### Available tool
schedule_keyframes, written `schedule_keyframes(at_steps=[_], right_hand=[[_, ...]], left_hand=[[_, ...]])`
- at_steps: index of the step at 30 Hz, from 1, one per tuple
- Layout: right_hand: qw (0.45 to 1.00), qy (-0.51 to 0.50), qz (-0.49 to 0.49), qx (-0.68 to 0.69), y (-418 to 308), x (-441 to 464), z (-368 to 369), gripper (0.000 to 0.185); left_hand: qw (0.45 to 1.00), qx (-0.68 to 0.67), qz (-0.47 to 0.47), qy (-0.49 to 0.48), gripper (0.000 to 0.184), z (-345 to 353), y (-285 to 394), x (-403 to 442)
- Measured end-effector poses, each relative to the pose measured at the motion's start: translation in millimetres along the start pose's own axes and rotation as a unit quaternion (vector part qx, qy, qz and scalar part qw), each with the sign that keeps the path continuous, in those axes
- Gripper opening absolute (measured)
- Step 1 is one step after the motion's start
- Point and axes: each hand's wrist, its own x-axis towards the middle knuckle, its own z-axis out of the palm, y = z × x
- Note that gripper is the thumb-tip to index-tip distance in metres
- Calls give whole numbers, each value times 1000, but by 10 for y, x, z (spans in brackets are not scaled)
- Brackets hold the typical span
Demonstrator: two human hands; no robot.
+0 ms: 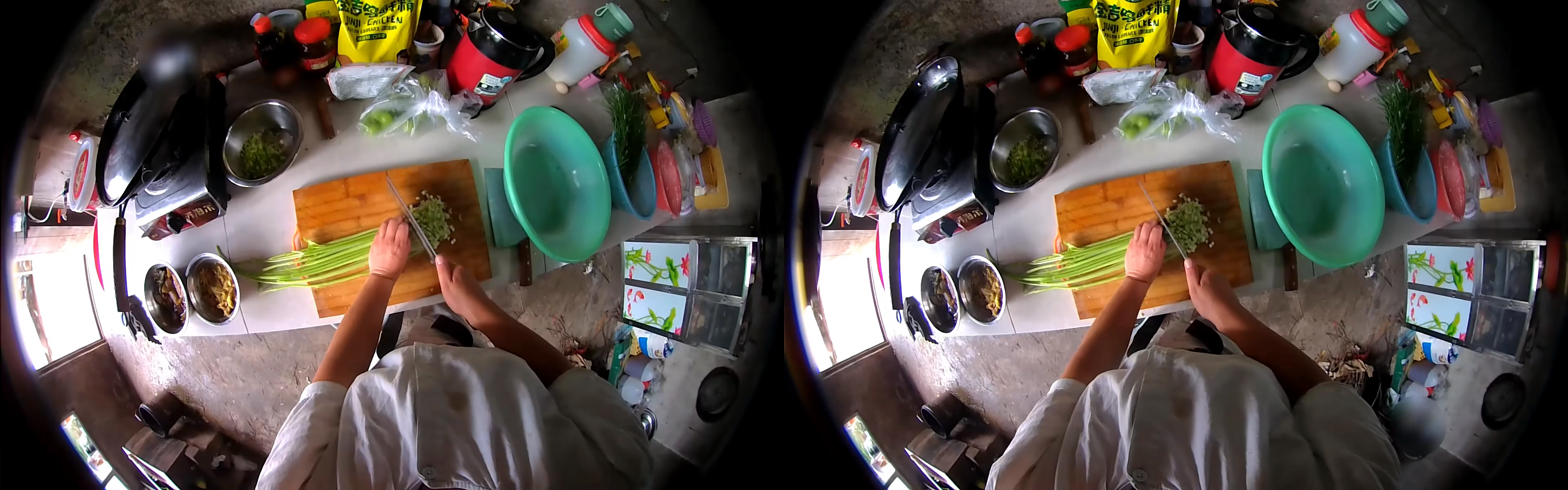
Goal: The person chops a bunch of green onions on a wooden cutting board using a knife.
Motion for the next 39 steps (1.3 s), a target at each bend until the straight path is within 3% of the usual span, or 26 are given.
schedule_keyframes(at_steps=[3, 7, 9, 13, 15, 18, 22, 24, 28, 30, 33, 36, 39], right_hand=[[997, -63, 21, -48, -96, -95, -120, 61], [998, -24, 22, -49, -38, 61, 124, 62], [985, -68, 102, -118, -33, 202, 193, 61], [990, -60, 83, -95, -93, 169, 101, 60], [1000, 0, 24, 12, -123, 88, 8, 60], [998, -49, -18, -47, -18, -26, -37, 60], [997, -48, 4, -63, -40, 4, 63, 62], [991, -24, 69, -114, -46, 89, 200, 68], [991, -15, 53, -122, -26, 112, 256, 68], [994, -40, 79, -69, 48, 191, 218, 67], [999, -6, 37, -5, -102, 50, 59, 66], [998, -47, 10, -35, -159, -79, -67, 65], [998, -24, 25, -50, -108, -71, 58, 67]], left_hand=[[1000, 1, 4, -10, 24, 14, -20, -3], [1000, 8, -7, -18, 24, 45, -37, -6], [1000, 6, 9, -10, 24, 46, -30, -11], [1000, 11, 13, -5, 24, 24, -28, -11], [1000, -3, 8, 18, 25, 21, -30, -6], [1000, -12, -5, 14, 26, 6, -26, -22], [1000, -12, -3, 8, 27, 46, -50, -18], [1000, 0, -8, -16, 24, 72, -68, -27], [1000, 5, -5, -14, 25, 83, -62, -51], [1000, -20, -2, 4, 25, 63, -59, -28], [999, -28, -18, -6, 25, 33, -55, -25], [999, -28, -21, -8, 25, 22, -44, -28], [999, -24, -23, -3, 24, 32, -43, -22]])
